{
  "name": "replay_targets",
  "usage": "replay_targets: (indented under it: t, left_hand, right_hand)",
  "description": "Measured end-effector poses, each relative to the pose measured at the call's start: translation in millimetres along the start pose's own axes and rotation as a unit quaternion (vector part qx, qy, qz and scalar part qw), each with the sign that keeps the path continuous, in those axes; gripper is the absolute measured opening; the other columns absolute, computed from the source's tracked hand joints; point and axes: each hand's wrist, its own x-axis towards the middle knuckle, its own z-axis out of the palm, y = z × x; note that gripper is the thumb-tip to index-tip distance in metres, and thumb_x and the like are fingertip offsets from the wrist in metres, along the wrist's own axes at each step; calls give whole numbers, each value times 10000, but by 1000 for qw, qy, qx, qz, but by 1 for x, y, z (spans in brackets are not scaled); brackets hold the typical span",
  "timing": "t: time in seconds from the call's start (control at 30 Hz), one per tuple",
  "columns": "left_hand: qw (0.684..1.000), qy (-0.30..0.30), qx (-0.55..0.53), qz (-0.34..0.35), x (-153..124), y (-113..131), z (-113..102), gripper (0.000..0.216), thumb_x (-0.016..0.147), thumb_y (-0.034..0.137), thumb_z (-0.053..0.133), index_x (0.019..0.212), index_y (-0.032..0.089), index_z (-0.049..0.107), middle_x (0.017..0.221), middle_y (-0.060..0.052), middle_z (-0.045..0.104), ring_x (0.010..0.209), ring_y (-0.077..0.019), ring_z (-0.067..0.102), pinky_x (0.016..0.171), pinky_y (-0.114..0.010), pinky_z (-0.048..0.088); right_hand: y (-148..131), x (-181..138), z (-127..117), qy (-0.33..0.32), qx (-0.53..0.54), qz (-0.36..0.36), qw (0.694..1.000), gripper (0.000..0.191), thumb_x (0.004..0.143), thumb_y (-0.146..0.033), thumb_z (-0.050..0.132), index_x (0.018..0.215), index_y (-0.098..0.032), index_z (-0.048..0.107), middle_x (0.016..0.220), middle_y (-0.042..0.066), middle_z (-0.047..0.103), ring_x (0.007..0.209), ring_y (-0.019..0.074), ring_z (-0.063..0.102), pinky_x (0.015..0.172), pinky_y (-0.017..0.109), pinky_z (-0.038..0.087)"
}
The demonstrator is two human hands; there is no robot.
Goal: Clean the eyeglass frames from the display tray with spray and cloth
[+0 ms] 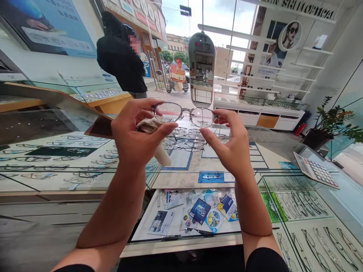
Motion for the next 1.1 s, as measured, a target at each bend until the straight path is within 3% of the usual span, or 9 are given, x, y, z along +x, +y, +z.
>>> replay_targets:
  t: [0.37,0.53,0.77,0.93,1.1]
  left_hand:
    - [1000,-3,-17,-10,2,-19,13,505,832,518,834,1266,313,678,1152,-32,717,832,-163,636,661,-324,520]
    - [1000,28,3,-1,1,-13,13,497,821,537,840,1238,305,701,1100,-22,704,818,-156,635,727,-344,545]
    - [997,50,46,33,1,-3,11,495,822,606,804,1208,310,708,1008,-27,684,882,-194,651,741,-356,560]
    - [995,67,46,61,2,-4,9,524,815,619,803,1241,334,694,1070,-27,667,857,-177,630,714,-356,547]
    - [994,84,38,61,0,-13,16,579,814,661,773,1279,331,675,1149,-67,652,1008,-233,646,750,-367,564]
  right_hand:
    - [-7,0,7,71,-81,-87,990,359,958,-409,662,1302,-311,637,1172,76,682,1113,285,629,1002,519,526]
    - [-5,0,8,73,-61,-52,994,403,940,-411,678,1333,-337,638,1215,73,665,1157,294,619,1000,518,529]
    - [-1,-1,6,60,-36,-17,997,378,939,-423,684,1298,-309,645,1176,66,697,1065,253,665,941,464,565]
    - [3,-2,6,46,-3,13,999,399,933,-433,681,1311,-308,648,1252,70,708,1097,254,685,903,450,585]
    - [10,-1,4,37,24,23,999,325,996,-379,576,1293,-296,679,1237,70,742,1071,230,715,872,418,596]
